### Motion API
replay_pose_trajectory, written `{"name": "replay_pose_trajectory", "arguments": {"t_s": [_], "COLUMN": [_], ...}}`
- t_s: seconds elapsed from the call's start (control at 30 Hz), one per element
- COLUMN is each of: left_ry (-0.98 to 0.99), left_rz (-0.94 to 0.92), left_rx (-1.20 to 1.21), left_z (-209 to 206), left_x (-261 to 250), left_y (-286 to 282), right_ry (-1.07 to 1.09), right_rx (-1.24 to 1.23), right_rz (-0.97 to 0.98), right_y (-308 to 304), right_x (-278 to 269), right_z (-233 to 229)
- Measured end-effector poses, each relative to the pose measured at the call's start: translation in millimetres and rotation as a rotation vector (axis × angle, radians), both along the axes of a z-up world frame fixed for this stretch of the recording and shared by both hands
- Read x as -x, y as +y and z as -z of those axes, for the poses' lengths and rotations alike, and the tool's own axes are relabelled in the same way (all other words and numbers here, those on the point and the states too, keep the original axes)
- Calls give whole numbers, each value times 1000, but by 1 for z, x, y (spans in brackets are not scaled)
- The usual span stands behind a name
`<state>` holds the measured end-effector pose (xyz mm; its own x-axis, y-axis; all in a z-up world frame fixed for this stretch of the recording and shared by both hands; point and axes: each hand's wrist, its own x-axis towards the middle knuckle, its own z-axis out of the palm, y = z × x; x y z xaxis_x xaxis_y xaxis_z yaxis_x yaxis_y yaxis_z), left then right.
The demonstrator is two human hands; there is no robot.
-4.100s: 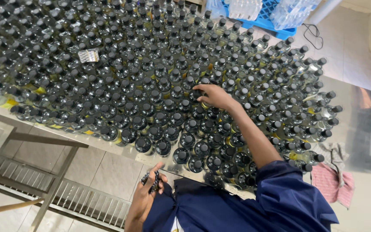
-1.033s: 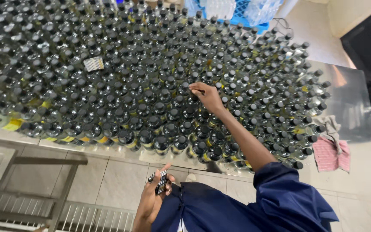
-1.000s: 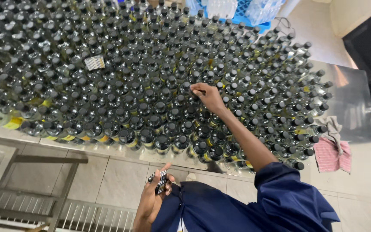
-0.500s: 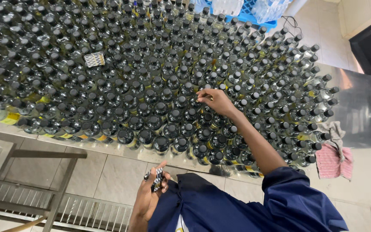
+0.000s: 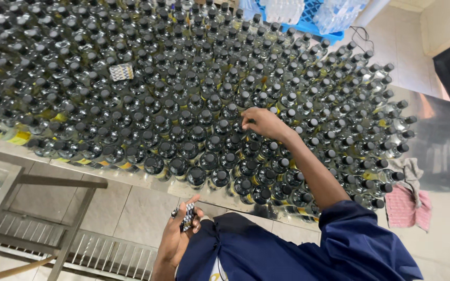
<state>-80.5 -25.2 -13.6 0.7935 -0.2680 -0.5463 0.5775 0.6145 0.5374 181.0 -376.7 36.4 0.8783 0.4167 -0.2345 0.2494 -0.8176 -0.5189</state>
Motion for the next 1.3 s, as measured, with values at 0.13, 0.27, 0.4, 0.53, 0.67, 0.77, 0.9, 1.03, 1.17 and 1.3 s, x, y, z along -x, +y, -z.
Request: {"name": "replay_pose_trajectory", "arguments": {"t_s": [0.13, 0.27, 0.4, 0.53, 0.67, 0.77, 0.9, 1.03, 1.17, 1.3], "left_ry": [-7, -6, -12, -16, -59, -46, -36, -29, -94, -168], "left_rz": [-40, -14, -9, 50, 98, 156, 225, 220, 248, 369], "left_rx": [3, -36, -34, -54, -6, -13, -42, -36, -16, -48], "left_z": [-1, -12, -12, -17, -13, -29, -46, -41, -46, -53], "left_x": [2, 6, 7, 3, -2, -2, -3, -6, -6, -8], "left_y": [3, 4, 1, -4, -12, -16, -18, -16, -12, -19], "right_ry": [-91, -29, 7, -145, -58, -16, -56, -106, -282, 66], "right_rx": [-115, -55, -96, -86, -46, -33, 20, 5, -195, -411], "right_rz": [-35, 88, 148, 49, 75, 113, 111, 104, 3, -110], "right_y": [-3, 3, 6, 2, 3, 11, 11, 27, 67, 109], "right_x": [10, 24, 21, 14, 9, 18, 17, 52, 122, 188], "right_z": [11, 3, 15, 30, 23, 17, 21, -14, -50, -50]}}
